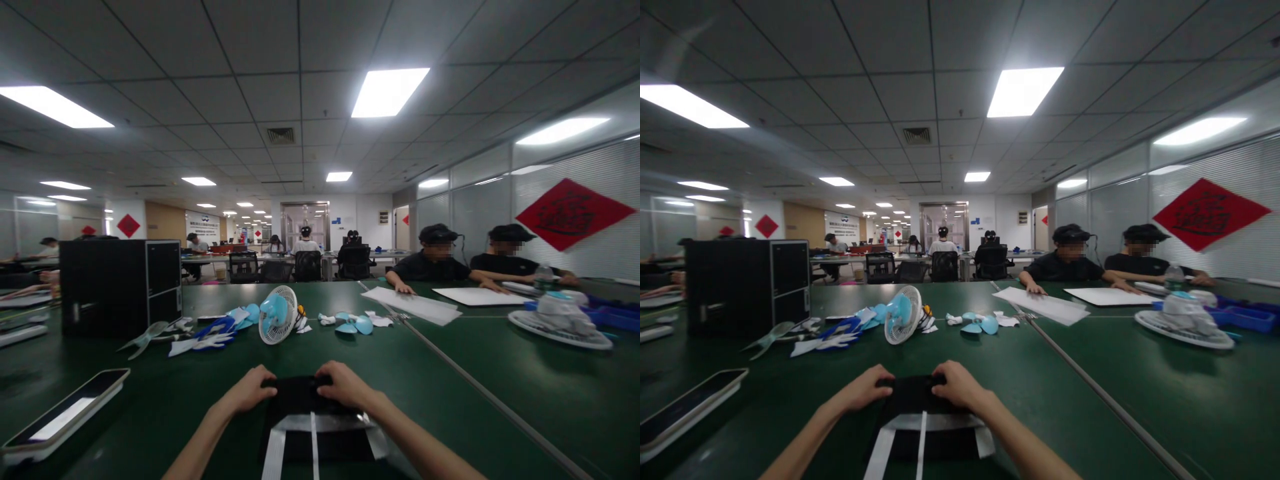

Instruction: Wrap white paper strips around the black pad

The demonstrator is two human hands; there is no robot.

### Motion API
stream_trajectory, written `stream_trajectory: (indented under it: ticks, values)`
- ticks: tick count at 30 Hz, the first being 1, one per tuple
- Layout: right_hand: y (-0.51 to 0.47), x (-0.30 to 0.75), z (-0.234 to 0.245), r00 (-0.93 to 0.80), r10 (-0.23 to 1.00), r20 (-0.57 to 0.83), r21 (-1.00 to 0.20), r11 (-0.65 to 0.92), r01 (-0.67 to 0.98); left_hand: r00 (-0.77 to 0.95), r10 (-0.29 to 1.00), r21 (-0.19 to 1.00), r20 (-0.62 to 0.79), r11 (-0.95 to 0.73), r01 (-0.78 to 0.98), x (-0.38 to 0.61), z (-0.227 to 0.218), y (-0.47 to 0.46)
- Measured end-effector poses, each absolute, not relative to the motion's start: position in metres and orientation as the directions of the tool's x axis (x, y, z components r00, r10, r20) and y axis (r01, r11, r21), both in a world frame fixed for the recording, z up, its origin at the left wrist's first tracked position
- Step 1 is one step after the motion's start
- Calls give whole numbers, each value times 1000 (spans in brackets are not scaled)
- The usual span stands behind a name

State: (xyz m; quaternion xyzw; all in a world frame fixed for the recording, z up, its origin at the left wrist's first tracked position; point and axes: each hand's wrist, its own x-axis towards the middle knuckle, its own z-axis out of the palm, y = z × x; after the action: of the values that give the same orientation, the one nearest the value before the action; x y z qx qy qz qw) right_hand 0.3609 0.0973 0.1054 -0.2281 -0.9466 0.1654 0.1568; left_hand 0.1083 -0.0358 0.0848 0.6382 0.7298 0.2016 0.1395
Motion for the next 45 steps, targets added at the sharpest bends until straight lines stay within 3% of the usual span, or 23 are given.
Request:
stream_trajectory:
  ticks: [5, 10, 13, 19, 23, 33, 38, 45]
  values:
    - [100, 347, 97, -842, 499, 202, -342, 842, 417, -178, 968, 426, 177, 88, 901, 93, 66, -34]
    - [109, 372, 106, -768, 555, 320, -321, 826, 464, -287, 935, 271, 207, 227, 936, 76, 60, -40]
    - [129, 410, 120, -683, 628, 374, -333, 778, 533, -383, 905, 249, 186, 334, 909, 68, 60, -44]
    - [188, 524, 132, -376, 862, 340, -381, 492, 783, -482, 865, 275, 140, 434, 858, 56, 58, -47]
    - [217, 593, 122, -145, 953, 266, -388, 244, 889, -504, 854, 276, 130, 458, 845, 51, 54, -47]
    - [228, 624, 98, -82, 986, 142, -321, 125, 939, -487, 863, 225, 134, 452, 863, 37, 42, -43]
    - [205, 615, 105, -58, 964, 261, -235, 122, 964, -482, 864, 209, 145, 450, 869, 33, 36, -40]
    - [145, 616, 97, -50, 982, 184, -384, 119, 916, -490, 860, 212, 143, 457, 864, 40, 43, -43]
